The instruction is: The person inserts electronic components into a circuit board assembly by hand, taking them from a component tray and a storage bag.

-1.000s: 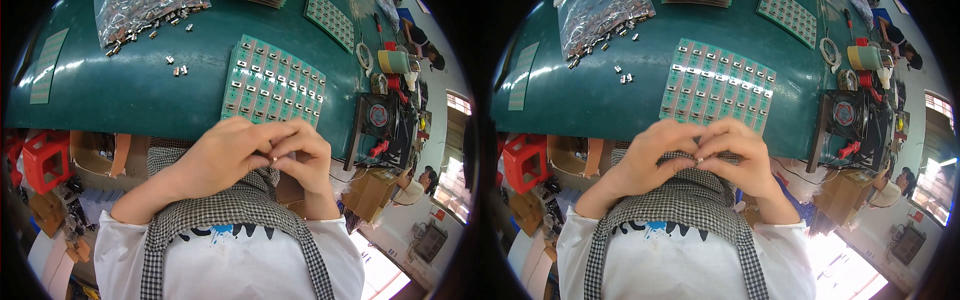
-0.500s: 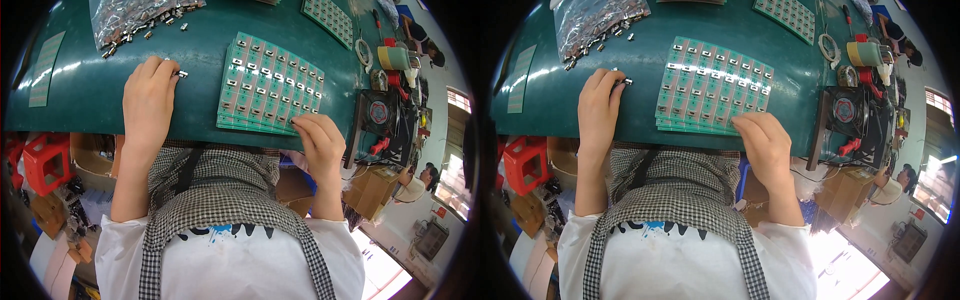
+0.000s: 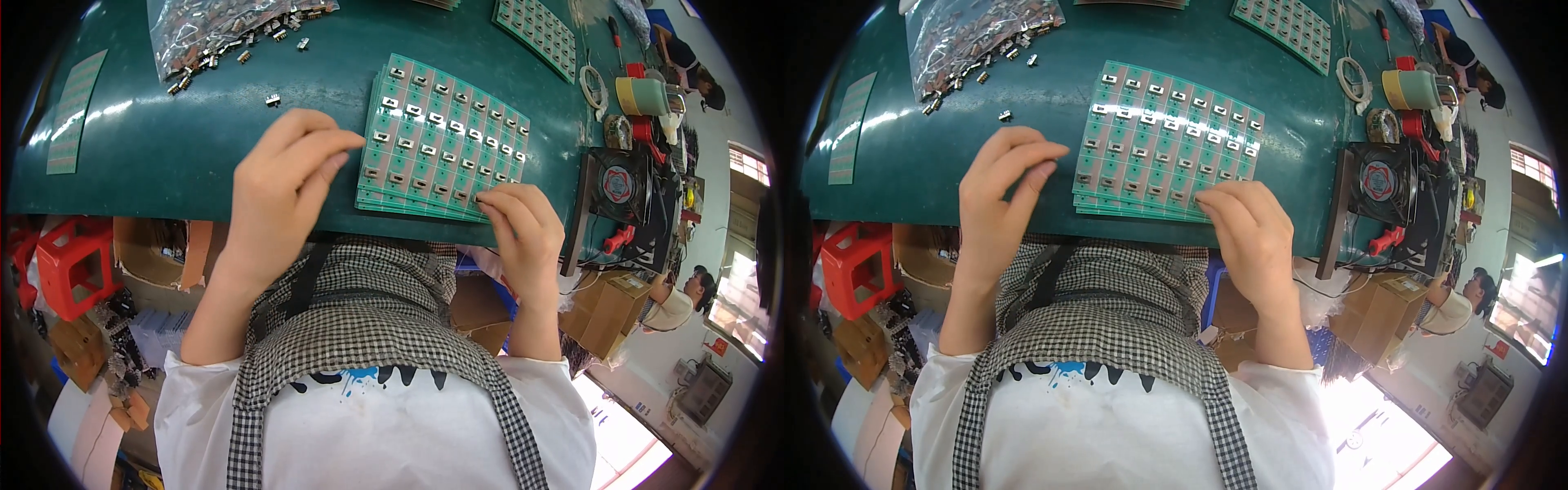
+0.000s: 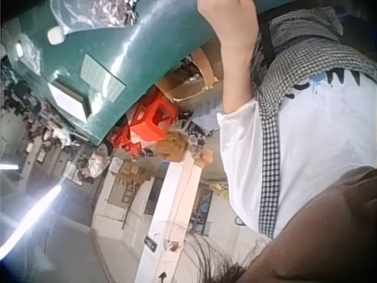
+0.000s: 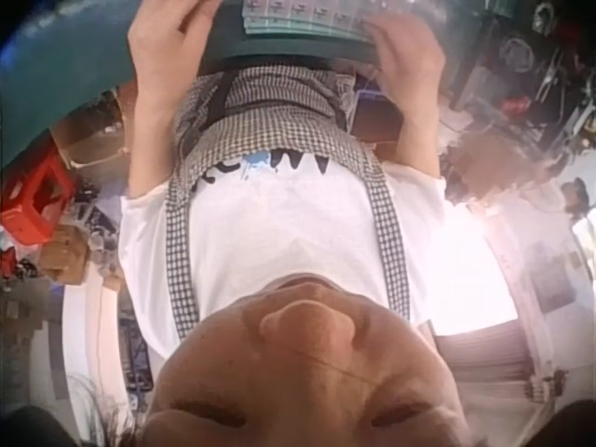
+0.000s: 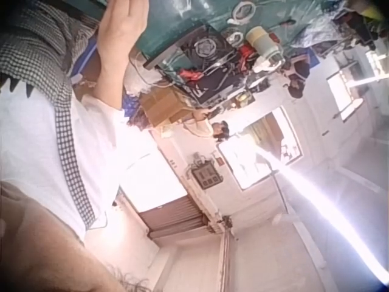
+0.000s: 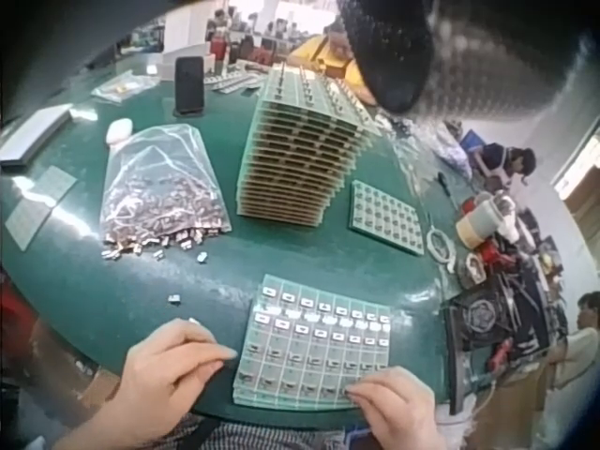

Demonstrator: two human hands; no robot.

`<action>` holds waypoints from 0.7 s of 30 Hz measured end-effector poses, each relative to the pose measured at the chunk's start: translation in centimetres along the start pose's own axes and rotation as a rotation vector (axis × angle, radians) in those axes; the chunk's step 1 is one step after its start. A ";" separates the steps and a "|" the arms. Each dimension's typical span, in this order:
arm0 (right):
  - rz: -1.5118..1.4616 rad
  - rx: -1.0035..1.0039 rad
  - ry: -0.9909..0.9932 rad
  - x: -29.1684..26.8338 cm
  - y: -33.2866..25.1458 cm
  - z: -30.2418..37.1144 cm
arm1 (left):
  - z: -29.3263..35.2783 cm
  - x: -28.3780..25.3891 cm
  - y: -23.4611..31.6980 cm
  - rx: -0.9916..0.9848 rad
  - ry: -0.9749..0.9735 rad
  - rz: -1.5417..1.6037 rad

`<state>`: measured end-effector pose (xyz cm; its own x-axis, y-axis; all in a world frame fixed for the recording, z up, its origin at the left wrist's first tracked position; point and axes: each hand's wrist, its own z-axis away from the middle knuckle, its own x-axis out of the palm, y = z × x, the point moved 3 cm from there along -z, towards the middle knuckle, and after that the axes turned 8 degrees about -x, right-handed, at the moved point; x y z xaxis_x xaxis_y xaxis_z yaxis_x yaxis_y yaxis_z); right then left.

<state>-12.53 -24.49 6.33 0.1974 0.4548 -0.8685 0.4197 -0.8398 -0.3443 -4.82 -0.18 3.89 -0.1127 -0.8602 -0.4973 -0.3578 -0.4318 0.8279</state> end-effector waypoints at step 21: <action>-1.114 0.429 0.061 2.2 -3.3 0.9 | 2.7 3.7 4.3 0.240 -0.273 0.160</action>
<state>-14.26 -20.97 5.25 -0.0411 0.9992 -0.0027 0.0587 -0.0003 -0.9983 -9.23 -4.48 4.91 -0.4149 -0.7939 -0.4445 -0.5185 -0.1951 0.8325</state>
